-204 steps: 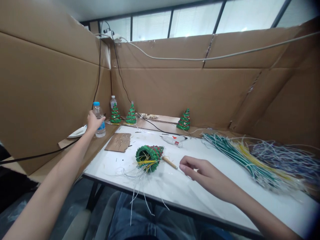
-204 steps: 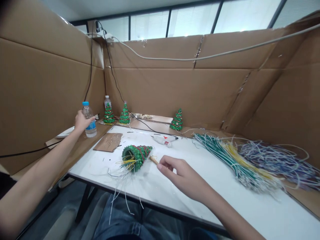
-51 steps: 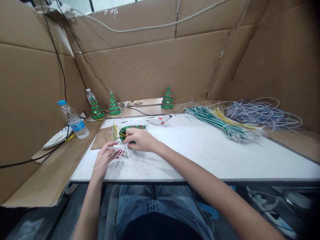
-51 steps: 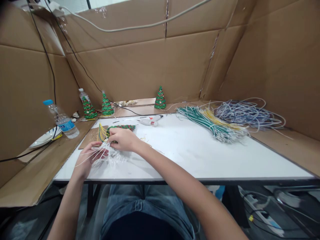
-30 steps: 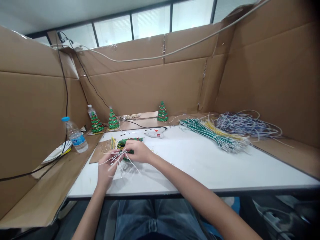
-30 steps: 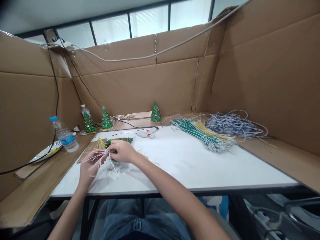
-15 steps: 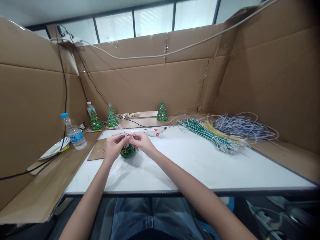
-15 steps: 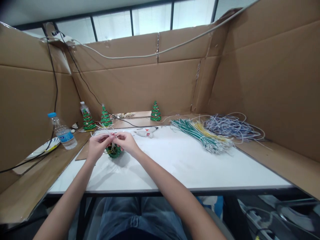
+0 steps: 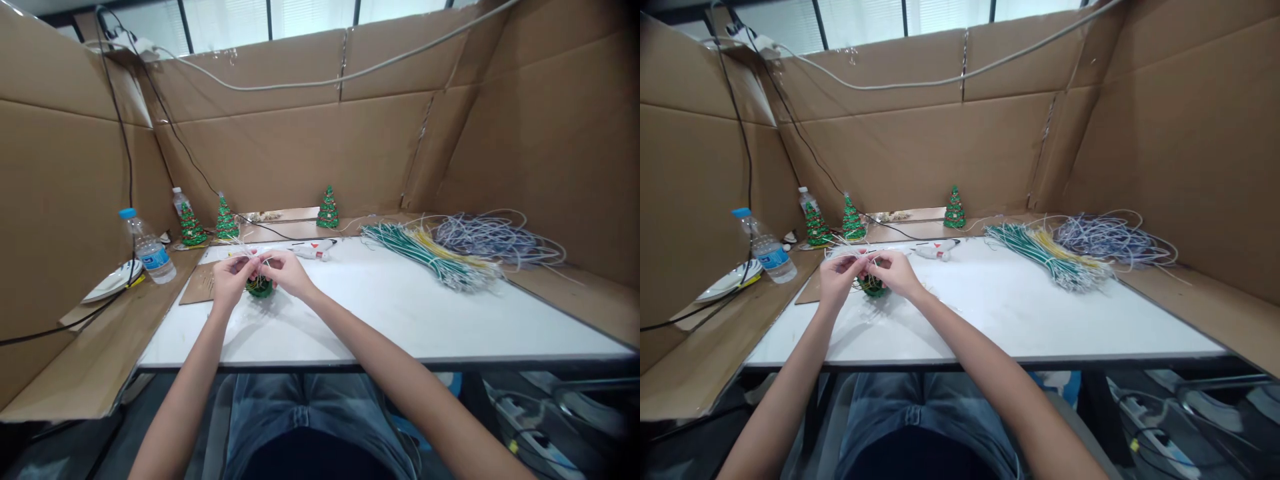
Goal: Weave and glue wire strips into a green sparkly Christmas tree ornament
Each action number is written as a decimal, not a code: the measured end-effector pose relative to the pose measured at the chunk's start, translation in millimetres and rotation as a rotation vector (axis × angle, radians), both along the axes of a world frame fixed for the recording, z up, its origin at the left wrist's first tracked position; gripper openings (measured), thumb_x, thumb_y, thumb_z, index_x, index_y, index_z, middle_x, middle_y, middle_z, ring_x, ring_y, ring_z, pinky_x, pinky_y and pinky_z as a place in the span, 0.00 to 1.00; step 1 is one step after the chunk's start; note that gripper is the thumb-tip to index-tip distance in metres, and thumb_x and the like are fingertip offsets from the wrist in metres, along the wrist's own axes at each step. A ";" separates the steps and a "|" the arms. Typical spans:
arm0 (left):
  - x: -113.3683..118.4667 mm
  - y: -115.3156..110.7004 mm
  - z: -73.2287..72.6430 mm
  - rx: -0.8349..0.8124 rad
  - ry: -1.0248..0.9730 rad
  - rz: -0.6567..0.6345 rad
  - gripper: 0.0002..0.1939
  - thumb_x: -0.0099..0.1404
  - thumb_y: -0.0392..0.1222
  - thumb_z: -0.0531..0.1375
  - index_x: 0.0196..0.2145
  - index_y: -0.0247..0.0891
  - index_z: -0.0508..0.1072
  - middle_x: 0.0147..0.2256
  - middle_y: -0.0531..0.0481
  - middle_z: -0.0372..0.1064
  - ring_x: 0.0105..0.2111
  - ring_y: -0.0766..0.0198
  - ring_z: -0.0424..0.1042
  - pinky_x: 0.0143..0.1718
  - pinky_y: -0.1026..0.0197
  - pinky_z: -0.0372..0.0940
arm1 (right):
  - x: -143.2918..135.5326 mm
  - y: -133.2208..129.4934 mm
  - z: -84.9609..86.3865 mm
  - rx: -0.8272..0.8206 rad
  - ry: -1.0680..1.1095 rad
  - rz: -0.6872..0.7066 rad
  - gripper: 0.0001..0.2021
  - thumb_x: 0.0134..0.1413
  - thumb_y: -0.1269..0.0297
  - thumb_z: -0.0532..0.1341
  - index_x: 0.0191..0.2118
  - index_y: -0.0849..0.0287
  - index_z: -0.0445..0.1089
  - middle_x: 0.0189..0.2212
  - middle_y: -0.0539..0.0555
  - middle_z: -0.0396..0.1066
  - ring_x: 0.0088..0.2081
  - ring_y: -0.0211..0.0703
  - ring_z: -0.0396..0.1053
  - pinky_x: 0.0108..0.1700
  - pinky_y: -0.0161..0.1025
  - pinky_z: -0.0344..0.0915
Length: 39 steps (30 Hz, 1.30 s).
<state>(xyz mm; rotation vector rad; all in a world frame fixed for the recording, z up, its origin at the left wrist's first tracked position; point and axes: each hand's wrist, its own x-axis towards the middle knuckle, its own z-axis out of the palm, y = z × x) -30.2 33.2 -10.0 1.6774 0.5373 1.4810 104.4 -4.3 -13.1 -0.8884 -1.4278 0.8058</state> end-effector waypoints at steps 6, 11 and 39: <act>-1.4 -2.0 3.1 -0.065 -0.077 -0.030 0.14 0.45 0.45 0.69 0.27 0.34 0.74 0.20 0.53 0.69 0.18 0.69 0.66 0.20 0.66 0.64 | 0.7 -0.7 1.1 -0.041 0.048 0.029 0.18 0.39 0.52 0.67 0.31 0.63 0.72 0.22 0.50 0.68 0.20 0.33 0.61 0.15 0.29 0.61; -4.7 -0.9 1.8 -0.068 -0.097 -0.018 0.13 0.44 0.43 0.70 0.27 0.33 0.75 0.21 0.53 0.70 0.19 0.69 0.67 0.20 0.66 0.64 | 1.7 0.6 0.1 -0.061 0.095 0.012 0.18 0.36 0.52 0.69 0.27 0.62 0.69 0.21 0.48 0.65 0.21 0.33 0.62 0.15 0.28 0.63; -11.8 -8.1 -2.7 0.188 0.154 -0.003 0.10 0.52 0.44 0.66 0.27 0.36 0.71 0.27 0.50 0.72 0.27 0.64 0.71 0.29 0.64 0.65 | 9.6 -3.3 4.4 -0.107 0.148 0.095 0.13 0.34 0.70 0.63 0.33 0.60 0.71 0.30 0.49 0.71 0.28 0.36 0.69 0.23 0.30 0.70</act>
